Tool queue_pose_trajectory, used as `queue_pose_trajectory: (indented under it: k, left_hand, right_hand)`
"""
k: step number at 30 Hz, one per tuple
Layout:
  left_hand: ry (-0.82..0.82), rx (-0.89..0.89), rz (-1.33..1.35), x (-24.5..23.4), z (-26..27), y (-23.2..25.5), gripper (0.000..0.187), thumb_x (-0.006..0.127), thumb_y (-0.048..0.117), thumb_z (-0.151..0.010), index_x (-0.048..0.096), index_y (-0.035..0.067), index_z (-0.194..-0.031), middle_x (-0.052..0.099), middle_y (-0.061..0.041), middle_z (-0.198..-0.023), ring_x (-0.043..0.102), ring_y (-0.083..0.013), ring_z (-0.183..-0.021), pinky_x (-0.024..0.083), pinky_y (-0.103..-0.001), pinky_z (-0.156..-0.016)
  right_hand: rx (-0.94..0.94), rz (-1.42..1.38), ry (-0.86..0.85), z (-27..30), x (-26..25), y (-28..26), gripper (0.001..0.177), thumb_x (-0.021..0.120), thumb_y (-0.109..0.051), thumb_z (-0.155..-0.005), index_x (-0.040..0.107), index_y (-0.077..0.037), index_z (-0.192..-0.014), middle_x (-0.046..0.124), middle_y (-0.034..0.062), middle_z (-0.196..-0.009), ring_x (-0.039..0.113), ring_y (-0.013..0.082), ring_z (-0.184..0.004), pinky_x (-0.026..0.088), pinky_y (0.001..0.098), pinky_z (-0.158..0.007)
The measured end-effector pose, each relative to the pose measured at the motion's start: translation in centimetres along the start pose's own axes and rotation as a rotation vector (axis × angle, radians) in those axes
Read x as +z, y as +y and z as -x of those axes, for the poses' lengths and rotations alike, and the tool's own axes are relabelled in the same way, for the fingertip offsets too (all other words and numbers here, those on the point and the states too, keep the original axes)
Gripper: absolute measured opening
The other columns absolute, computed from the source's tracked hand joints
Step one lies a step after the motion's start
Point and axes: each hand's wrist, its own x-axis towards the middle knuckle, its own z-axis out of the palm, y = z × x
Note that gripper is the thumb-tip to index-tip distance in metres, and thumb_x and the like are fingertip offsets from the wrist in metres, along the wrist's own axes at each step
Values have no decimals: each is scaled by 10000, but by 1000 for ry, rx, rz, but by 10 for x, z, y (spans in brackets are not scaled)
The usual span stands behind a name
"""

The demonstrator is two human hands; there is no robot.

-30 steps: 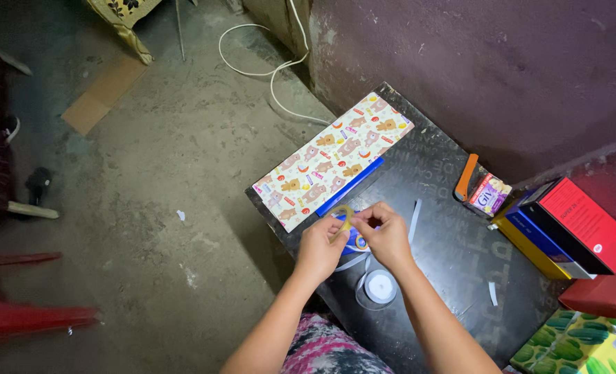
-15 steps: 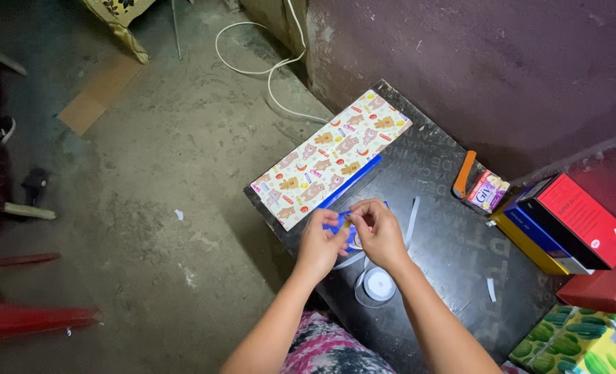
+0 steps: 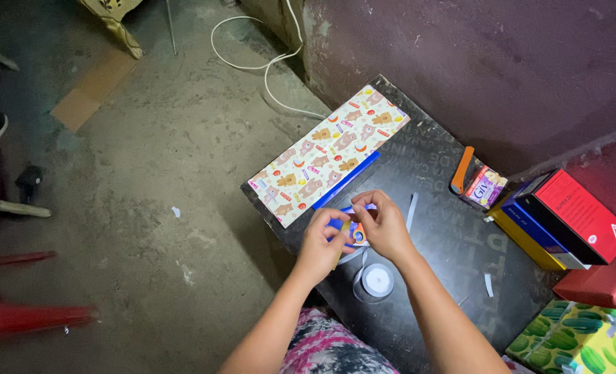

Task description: The person wraps a small blue box with blue wrapping paper, then ties a silver ribbon around it and secures the bow with clear tape. They use scissors to trim the ribbon ends and adjust the bow on top of the package.

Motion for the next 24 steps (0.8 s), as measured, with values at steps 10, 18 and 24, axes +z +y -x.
queue_pose_trajectory:
  k: [10, 18, 24]
  left_hand:
    - [-76, 159, -241, -4, -2, 26, 300, 756, -76, -817, 694, 20, -1093, 578, -48, -1225, 708, -95, -801, 582, -195, -666]
    - [-59, 91, -102, -2, 0, 23, 332, 752, -75, -835, 704, 0, -1155, 599, -50, -1226, 574, -23, -679, 479, -202, -575]
    - [-30, 98, -101, -2, -3, 15, 336, 733, -93, -829, 706, -6, -1152, 610, -59, -1225, 593, -29, -694, 504, -195, -593]
  right_hand:
    - [-16, 138, -23, 1, -6, -16, 85, 642, -66, -962, 635, 18, -973, 692, 101, -1152, 722, 165, -936, 609, 304, -770]
    - [-40, 65, -52, 1, -8, -24, 80, 604, -77, -985, 603, 3, -988, 701, 107, -1222, 700, 153, -979, 600, 309, -798]
    - [-11, 110, -58, -1, -3, -25, 77, 558, -79, -1004, 559, -2, -1008, 726, 103, -1217, 739, 160, -911, 614, 312, -766]
